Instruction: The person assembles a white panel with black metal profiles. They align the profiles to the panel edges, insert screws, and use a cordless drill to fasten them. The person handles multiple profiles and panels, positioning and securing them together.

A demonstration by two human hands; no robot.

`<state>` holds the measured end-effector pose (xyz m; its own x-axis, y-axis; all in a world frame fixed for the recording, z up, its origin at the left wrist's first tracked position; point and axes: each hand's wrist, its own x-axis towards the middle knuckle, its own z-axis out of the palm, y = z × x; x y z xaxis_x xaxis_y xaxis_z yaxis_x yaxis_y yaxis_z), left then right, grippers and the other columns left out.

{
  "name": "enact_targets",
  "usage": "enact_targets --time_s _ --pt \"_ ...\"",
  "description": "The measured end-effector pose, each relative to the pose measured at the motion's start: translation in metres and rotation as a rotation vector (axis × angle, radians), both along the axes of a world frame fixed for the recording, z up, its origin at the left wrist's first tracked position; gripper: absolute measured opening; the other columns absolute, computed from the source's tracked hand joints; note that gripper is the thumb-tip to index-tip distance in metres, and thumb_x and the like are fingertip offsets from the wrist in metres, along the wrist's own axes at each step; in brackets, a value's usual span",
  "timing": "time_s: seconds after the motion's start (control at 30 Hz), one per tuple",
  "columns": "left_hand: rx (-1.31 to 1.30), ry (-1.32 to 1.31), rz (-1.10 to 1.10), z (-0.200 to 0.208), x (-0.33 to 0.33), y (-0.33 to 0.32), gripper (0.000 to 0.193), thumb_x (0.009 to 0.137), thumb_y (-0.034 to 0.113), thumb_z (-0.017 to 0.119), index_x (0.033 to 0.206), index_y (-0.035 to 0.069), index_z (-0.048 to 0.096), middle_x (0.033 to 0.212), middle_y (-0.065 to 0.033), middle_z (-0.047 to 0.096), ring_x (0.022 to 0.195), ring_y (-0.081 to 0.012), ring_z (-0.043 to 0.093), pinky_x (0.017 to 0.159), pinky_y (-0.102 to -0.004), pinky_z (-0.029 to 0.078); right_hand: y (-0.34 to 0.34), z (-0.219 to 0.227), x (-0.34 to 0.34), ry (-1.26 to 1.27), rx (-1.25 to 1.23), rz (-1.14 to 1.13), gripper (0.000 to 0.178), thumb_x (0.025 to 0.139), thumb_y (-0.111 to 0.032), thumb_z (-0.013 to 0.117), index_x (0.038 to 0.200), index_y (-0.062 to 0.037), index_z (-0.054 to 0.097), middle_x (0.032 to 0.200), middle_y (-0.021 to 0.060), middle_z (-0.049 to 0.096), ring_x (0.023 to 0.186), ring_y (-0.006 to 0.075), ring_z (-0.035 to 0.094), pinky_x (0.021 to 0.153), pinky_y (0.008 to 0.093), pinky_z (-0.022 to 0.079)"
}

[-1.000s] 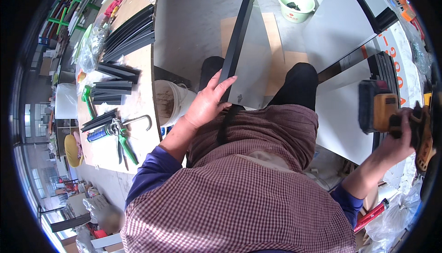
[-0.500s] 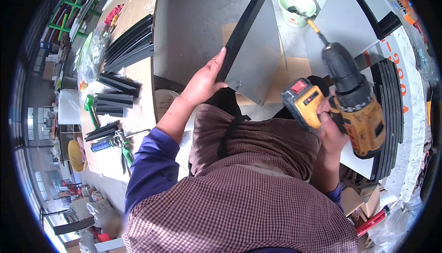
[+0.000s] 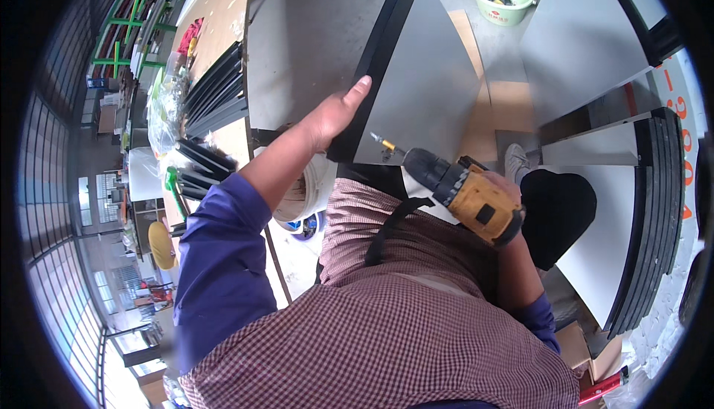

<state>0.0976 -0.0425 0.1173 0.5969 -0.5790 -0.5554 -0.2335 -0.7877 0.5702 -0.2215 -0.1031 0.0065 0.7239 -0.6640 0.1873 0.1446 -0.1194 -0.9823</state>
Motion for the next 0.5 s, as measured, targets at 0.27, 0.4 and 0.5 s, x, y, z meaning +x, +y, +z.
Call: enact_targets --time_s 0.27,0.4,0.5 --pt "-0.132 -0.21 -0.05 0.002 -0.033 -0.008 0.071 0.095 0.058 0.047 0.091 -0.011 0.063 0.076 -0.0174 0.064 0.074 -0.0239 0.06 0.075 -0.0356 0.047 -0.024 -0.002 0.006 -0.024 -0.149 0.074 0.039 0.064 -0.026 0.078 0.094 -0.0037 0.068 0.08 0.0105 0.066 0.071 0.0272 0.066 0.065 0.0362 0.051" --pt "-0.011 -0.196 -0.125 0.005 -0.04 -0.014 0.06 0.095 0.05 0.053 0.102 -0.008 0.062 0.088 -0.0141 0.065 0.082 -0.0197 0.061 0.078 -0.033 0.048 -0.034 -0.004 0.008 0.073 -0.228 0.127 0.039 0.062 -0.026 0.076 0.094 -0.0051 0.069 0.076 0.0096 0.065 0.069 0.0274 0.065 0.063 0.0362 0.05" --pt "0.015 -0.13 -0.086 0.007 -0.046 -0.016 0.053 0.095 0.044 0.057 0.107 -0.007 0.061 0.094 -0.013 0.066 0.087 -0.018 0.061 0.081 -0.0312 0.049 -0.039 -0.004 0.003 0.108 -0.227 0.154 0.039 0.061 -0.026 0.076 0.094 -0.0058 0.069 0.072 0.008 0.062 0.067 0.0266 0.063 0.06 0.0361 0.048"
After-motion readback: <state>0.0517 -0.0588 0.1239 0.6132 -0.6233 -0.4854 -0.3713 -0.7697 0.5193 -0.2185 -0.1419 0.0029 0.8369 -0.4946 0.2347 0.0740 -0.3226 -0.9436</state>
